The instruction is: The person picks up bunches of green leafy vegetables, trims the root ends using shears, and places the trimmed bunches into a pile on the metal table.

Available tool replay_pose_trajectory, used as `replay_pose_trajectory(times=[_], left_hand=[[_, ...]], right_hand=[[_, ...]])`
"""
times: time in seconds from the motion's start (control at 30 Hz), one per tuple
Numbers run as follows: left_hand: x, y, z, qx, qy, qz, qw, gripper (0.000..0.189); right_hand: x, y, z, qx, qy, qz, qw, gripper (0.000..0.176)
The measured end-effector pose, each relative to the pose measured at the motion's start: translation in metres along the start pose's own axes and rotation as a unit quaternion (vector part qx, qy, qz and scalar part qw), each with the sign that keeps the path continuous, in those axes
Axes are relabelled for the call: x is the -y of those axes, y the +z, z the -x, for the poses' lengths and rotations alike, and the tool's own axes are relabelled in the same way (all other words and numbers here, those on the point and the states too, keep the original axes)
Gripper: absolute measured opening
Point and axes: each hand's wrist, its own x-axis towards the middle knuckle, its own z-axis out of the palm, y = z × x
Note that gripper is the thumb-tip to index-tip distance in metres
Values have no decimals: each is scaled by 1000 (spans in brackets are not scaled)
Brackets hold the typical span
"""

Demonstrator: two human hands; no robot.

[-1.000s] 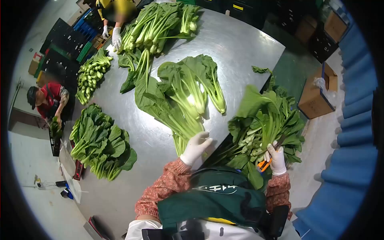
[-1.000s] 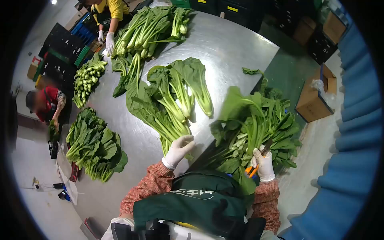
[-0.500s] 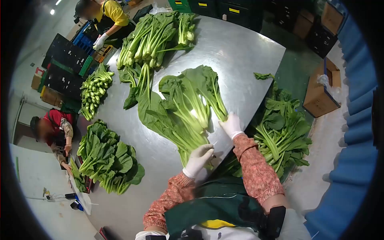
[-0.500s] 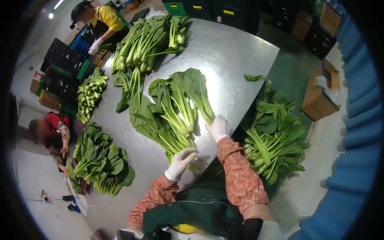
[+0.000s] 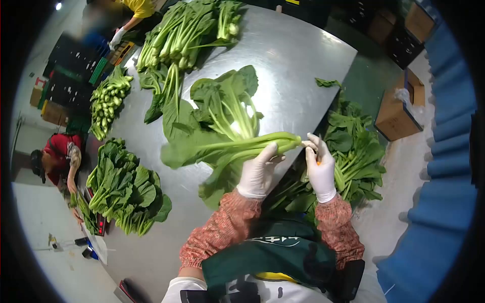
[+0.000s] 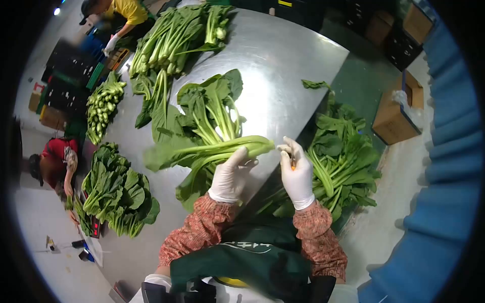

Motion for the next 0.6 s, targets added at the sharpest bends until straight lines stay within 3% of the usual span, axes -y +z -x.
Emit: replay_pose_trajectory(times=[0.13,0.27,0.47,0.5,0.57,0.6], left_hand=[[5,6,11,28,-50,28,998,27],[11,21,23,23,-75,79,994,30],[15,11,32,142,-80,44,986,26],[14,12,34,162,-84,50,982,26],[9,27,39,167,-62,-31,984,26],[6,31,32,159,-69,-70,982,25]], right_hand=[[3,-7,15,40,-59,163,984,28],[-8,-8,19,21,-61,150,987,23],[-40,-27,32,93,-6,106,990,13],[-82,-30,30,118,125,108,979,16],[-106,-52,42,95,259,96,956,23],[-99,-61,40,76,234,28,969,25]])
